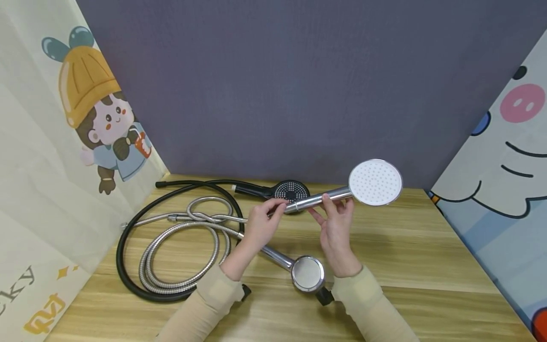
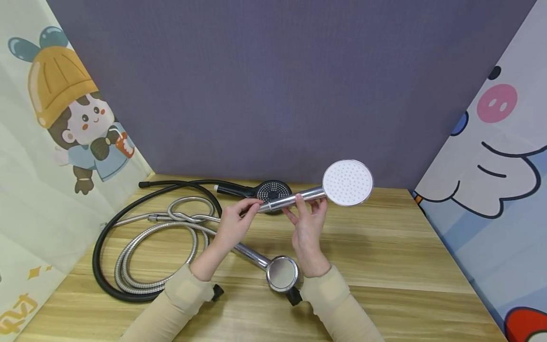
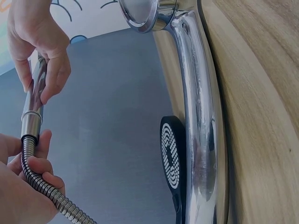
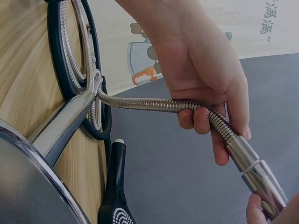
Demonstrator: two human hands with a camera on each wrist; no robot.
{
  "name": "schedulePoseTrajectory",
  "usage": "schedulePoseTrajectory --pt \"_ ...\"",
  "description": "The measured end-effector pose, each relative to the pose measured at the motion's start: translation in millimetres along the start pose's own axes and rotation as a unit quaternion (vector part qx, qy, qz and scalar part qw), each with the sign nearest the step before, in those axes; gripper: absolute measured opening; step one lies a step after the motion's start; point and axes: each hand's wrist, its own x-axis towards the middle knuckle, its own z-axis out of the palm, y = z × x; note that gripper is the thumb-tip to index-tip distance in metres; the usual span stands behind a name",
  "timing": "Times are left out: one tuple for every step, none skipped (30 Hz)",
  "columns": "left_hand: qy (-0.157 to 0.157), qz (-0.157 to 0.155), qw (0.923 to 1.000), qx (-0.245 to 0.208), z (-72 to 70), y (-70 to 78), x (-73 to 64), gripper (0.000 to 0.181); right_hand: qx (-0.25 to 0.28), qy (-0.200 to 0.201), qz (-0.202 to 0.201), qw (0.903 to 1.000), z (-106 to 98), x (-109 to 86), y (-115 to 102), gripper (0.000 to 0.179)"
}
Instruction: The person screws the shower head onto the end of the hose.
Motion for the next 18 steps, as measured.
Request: schedulePoseTrajectory --pt "0.000 0.003 1.0000 0.000 0.4 -0.8 0.0 0.019 0.000 0.000 -0.001 1.0000 0.1 -0.1 0.0 0.041" --pt "0.000 0.005 1.0000 -0.001 0.8 -1.7 0.1 0.018 0.000 0.000 -0.001 1.0000 0.2 -0.1 0.1 0.041" --pt "0.000 0.007 1.0000 -0.002 1.2 -2.7 0.2 0.019 0.000 0.001 -0.002 1.0000 0.3 -0.1 0.2 0.041" --pt "0.001 0.008 1.0000 -0.003 1.6 -3.6 0.2 0.018 0.001 0.001 -0.002 1.0000 0.3 0.0 0.3 0.041" --pt "0.000 0.009 1.0000 -0.003 1.9 -4.4 0.2 0.018 0.001 0.001 -0.002 1.0000 0.3 0.0 0.5 0.042" --pt "0.000 0.009 0.9999 -0.007 1.9 -4.4 0.1 0.018 0.001 0.001 -0.003 1.0000 0.3 0.1 0.6 0.042" --pt "-0.001 0.009 0.9999 -0.011 1.9 -4.4 0.0 0.018 0.002 0.001 -0.003 1.0000 0.3 0.1 0.7 0.042" --pt "-0.002 0.010 0.9998 -0.014 1.8 -4.2 0.1 0.017 0.002 0.001 -0.003 1.0000 0.2 0.1 0.8 0.042" --pt "-0.002 0.011 0.9998 -0.017 1.7 -3.8 0.1 0.017 0.002 0.001 -0.004 1.0000 0.0 0.3 0.9 0.042" --pt "-0.003 0.011 0.9997 -0.019 1.7 -3.4 0.0 0.017 0.002 0.000 -0.004 1.0000 -0.1 0.4 1.1 0.042" --pt "-0.003 0.011 0.9997 -0.022 1.5 -2.7 -0.1 0.016 0.002 0.000 -0.004 1.0000 -0.2 0.4 1.1 0.042" --pt "-0.004 0.011 0.9996 -0.024 1.3 -2.1 -0.2 0.016 0.002 -0.001 -0.004 1.0000 -0.4 0.5 1.2 0.043" --pt "-0.005 0.010 0.9996 -0.025 1.3 -1.8 -0.3 0.016 0.002 -0.001 -0.004 1.0000 -0.5 0.5 1.3 0.043" --pt "-0.005 0.009 0.9996 -0.027 1.3 -1.2 -0.3 0.015 0.001 -0.001 -0.003 1.0000 -0.6 0.5 1.3 0.043" --pt "-0.006 0.006 0.9996 -0.028 1.2 -0.9 -0.4 0.015 0.001 -0.001 -0.003 1.0000 -0.7 0.5 1.4 0.043" --pt "-0.007 0.003 0.9995 -0.032 1.4 -0.9 -0.4 0.015 0.001 -0.001 -0.003 1.0000 -0.8 0.5 1.4 0.043" --pt "-0.008 0.001 0.9993 -0.035 1.4 -0.6 -0.5 0.016 0.000 -0.002 -0.004 1.0000 -0.8 0.4 1.3 0.043" --pt "-0.009 -0.002 0.9992 -0.039 1.6 -0.9 -0.6 0.016 0.001 -0.002 -0.004 1.0000 -0.8 0.4 1.3 0.043"
